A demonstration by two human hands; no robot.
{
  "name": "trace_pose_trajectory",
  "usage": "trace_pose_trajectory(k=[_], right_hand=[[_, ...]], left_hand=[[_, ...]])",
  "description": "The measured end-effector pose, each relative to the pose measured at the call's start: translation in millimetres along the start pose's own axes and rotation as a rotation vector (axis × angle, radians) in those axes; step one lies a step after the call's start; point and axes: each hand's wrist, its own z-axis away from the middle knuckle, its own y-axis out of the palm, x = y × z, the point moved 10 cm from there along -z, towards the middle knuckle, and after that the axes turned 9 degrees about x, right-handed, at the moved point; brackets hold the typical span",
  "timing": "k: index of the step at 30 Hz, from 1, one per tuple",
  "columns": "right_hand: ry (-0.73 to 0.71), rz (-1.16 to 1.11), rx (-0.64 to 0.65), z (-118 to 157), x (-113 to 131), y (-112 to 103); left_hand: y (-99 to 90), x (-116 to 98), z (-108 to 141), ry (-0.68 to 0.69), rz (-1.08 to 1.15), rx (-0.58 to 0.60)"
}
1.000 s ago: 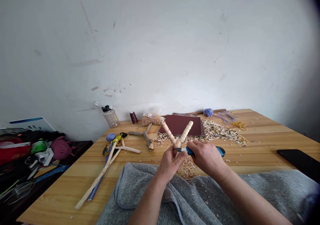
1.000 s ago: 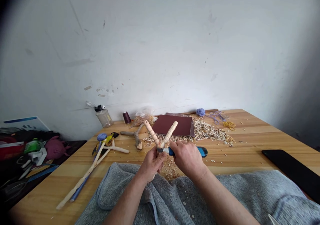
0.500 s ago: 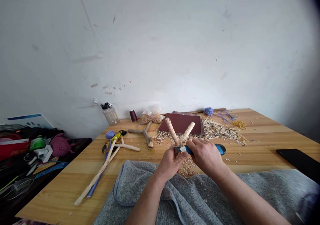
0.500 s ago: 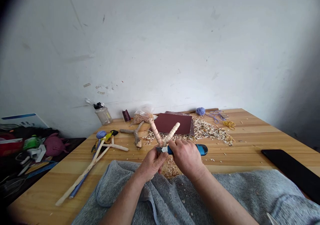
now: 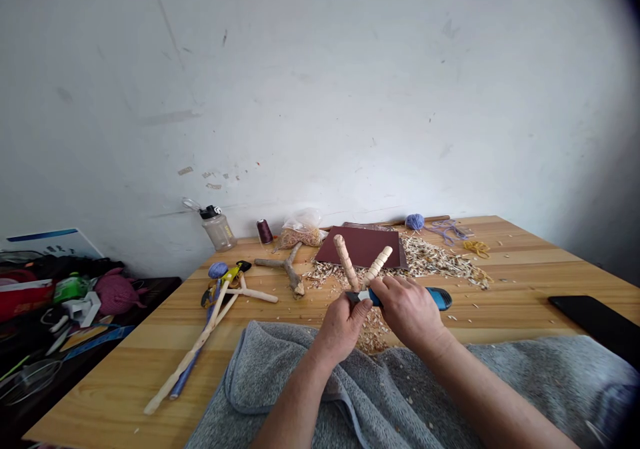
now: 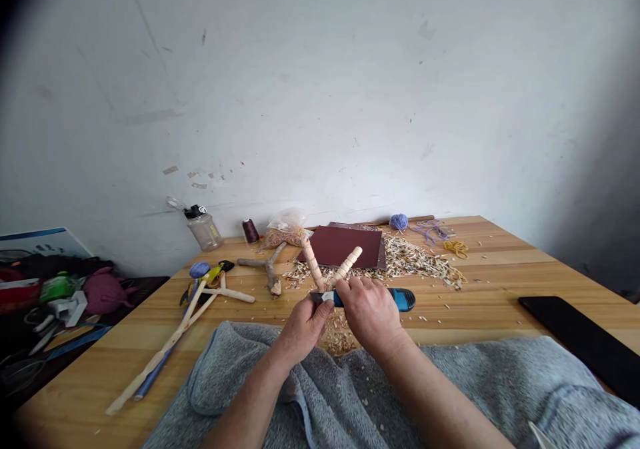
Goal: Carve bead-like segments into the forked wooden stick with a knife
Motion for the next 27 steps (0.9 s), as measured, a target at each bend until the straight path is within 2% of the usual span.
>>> trace_pose_trajectory(k=[9,22,27], right_hand=[[0.083,0.023,0.025,1.4,2.8,1.8],[0.114,0.032,0.037,2.8,5.0,2.0],[0.103,0.016,0.057,3.1,5.3,2.3]], left_hand=[[-3.6,-18.8,3.0,-0.003,-0.286,-0.041],[-1.8,-10.2,3.0,-0.072,-0.231,0.002],[-3.4,-16.6,5.5,-0.041,-0.215,-0.013]])
